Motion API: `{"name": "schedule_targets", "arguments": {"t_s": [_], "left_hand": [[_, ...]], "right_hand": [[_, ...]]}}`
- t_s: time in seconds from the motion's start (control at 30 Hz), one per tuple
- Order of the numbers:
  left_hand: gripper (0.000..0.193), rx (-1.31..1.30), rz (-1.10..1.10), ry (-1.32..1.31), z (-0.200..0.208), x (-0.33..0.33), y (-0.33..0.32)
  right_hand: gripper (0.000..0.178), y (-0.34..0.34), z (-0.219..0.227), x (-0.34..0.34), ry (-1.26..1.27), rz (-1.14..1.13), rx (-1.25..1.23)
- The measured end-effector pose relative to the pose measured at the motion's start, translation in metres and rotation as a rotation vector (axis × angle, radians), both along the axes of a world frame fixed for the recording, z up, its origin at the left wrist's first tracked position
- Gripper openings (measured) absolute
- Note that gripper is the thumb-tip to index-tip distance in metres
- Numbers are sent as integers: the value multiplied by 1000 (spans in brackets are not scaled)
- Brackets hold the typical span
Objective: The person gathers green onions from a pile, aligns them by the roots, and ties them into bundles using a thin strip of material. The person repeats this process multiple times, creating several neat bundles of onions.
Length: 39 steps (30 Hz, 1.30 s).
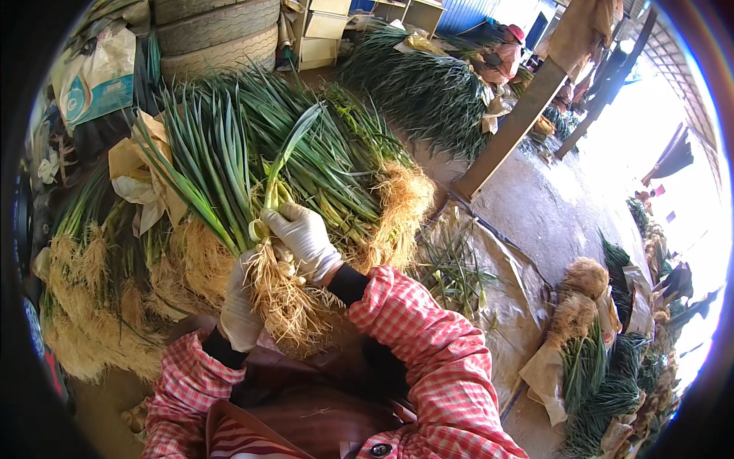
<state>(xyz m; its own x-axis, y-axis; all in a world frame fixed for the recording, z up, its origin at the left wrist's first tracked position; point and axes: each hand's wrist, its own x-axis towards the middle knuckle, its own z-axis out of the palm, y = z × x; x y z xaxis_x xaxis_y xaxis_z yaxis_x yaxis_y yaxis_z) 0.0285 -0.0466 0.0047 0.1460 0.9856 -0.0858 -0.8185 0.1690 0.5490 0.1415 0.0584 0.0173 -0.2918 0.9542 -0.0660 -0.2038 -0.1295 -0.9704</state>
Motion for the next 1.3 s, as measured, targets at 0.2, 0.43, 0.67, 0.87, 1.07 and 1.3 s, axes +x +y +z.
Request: {"name": "schedule_targets", "arguments": {"t_s": [0.2, 0.43, 0.67, 0.87, 1.07, 1.3], "left_hand": [[33, 309, 168, 522, -15, -9, -2], [39, 529, 215, 647, -62, -19, 4], [39, -34, -7, -14, -10, -3, 14], [32, -146, -45, 129, -7, -7, 16], [25, -117, -3, 196, -12, -5, 18], [26, -82, 13, 204, -16, -8, 19]], "right_hand": [[16, 6, 5, 20, -453, 48, 772], [20, 7, 29, 34, -672, 454, 487], [23, 15, 13, 30, -379, 104, 270], [23, 6, 6, 21, -650, 124, 477], [27, 17, 0, 29, -452, 302, 213], [33, 9, 18, 32, -314, 396, 0]]}}
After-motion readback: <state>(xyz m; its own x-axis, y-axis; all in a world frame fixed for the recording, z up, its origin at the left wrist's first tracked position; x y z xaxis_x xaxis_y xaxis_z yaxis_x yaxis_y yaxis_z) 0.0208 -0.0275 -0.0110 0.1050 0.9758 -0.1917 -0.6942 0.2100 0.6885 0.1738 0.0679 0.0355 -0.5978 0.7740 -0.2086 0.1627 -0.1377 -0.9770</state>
